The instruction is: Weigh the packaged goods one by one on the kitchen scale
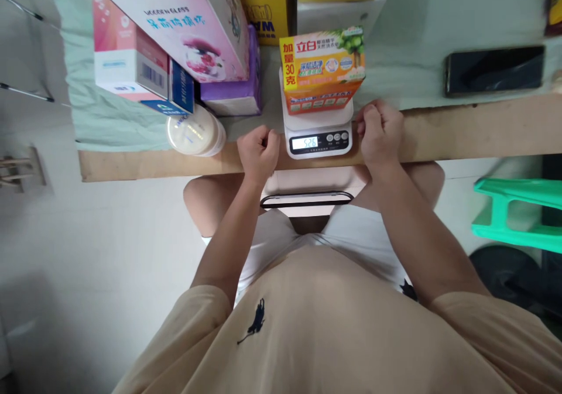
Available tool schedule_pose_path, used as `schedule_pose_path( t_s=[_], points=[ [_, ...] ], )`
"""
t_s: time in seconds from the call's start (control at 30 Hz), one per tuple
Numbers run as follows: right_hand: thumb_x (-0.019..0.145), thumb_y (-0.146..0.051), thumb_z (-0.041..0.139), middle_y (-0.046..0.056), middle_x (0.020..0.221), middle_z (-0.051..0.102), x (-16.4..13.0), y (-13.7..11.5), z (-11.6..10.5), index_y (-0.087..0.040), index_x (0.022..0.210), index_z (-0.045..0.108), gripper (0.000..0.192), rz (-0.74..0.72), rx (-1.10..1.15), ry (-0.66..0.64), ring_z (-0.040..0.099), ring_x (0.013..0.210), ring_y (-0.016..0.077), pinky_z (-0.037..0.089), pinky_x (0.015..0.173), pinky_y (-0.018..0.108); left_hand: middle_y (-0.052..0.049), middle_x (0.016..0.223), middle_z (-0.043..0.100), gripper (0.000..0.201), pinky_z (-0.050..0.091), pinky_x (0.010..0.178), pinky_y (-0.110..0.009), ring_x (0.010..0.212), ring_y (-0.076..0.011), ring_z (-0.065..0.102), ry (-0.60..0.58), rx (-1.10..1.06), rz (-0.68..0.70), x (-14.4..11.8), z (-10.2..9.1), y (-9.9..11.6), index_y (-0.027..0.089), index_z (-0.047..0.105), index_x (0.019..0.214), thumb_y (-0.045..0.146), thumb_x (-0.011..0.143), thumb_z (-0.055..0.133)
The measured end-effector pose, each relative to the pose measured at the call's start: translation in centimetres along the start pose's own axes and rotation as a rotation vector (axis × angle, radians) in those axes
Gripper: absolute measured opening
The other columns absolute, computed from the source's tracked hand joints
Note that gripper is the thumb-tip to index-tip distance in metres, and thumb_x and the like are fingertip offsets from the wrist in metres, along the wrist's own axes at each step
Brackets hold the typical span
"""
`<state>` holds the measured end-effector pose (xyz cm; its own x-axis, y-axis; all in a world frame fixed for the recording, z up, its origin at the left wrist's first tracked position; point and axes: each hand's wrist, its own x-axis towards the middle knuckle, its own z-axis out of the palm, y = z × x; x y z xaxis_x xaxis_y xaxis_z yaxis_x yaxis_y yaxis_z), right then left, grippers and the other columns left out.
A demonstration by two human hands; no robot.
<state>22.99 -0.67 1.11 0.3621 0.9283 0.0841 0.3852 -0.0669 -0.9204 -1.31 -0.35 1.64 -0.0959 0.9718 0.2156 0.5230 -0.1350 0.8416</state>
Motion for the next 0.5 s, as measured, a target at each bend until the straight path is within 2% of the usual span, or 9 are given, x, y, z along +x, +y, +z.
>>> schedule_pose_path(
  t_s=[0.27,0.4,0.5],
  points=[
    [0.091,-0.040,0.051,-0.001,0.054,0.050,-0.2,-1.8,-0.3,-0.020,0.065,0.055,0.033,0.030,0.050,-0.036,0.045,0.052,0.0109,0.032,0.054,0.028,0.005,0.053,0.020,0.044,0.018,0.057,-0.027,0.053,-0.0043,0.022,-0.026,0.023,-0.013,0.0,-0.9,0.6,0.016,0.022,0.055,0.022,0.083,0.055],
    [0.088,-0.036,0.051,-0.001,0.054,0.047,3.0,-4.1,-0.8,-0.019,0.065,0.058,0.029,-0.090,0.117,0.020,0.042,0.051,0.0103,0.030,0.052,0.027,0.005,0.052,0.020,0.045,0.019,0.053,-0.026,0.051,-0.0037,0.022,0.004,-0.047,-0.062,0.4,-1.6,0.6,0.017,0.023,0.054,0.022,0.086,0.054],
    [0.090,-0.033,0.048,-0.001,0.053,0.042,6.2,-7.0,-1.2,-0.020,0.065,0.057,0.030,-0.228,0.205,0.136,0.036,0.047,0.0088,0.025,0.049,0.027,0.005,0.050,0.024,0.045,0.019,0.051,-0.026,0.049,-0.0033,0.023,0.009,-0.102,-0.015,2.2,-2.3,2.0,0.016,0.027,0.053,0.022,0.088,0.055]
  ],
)
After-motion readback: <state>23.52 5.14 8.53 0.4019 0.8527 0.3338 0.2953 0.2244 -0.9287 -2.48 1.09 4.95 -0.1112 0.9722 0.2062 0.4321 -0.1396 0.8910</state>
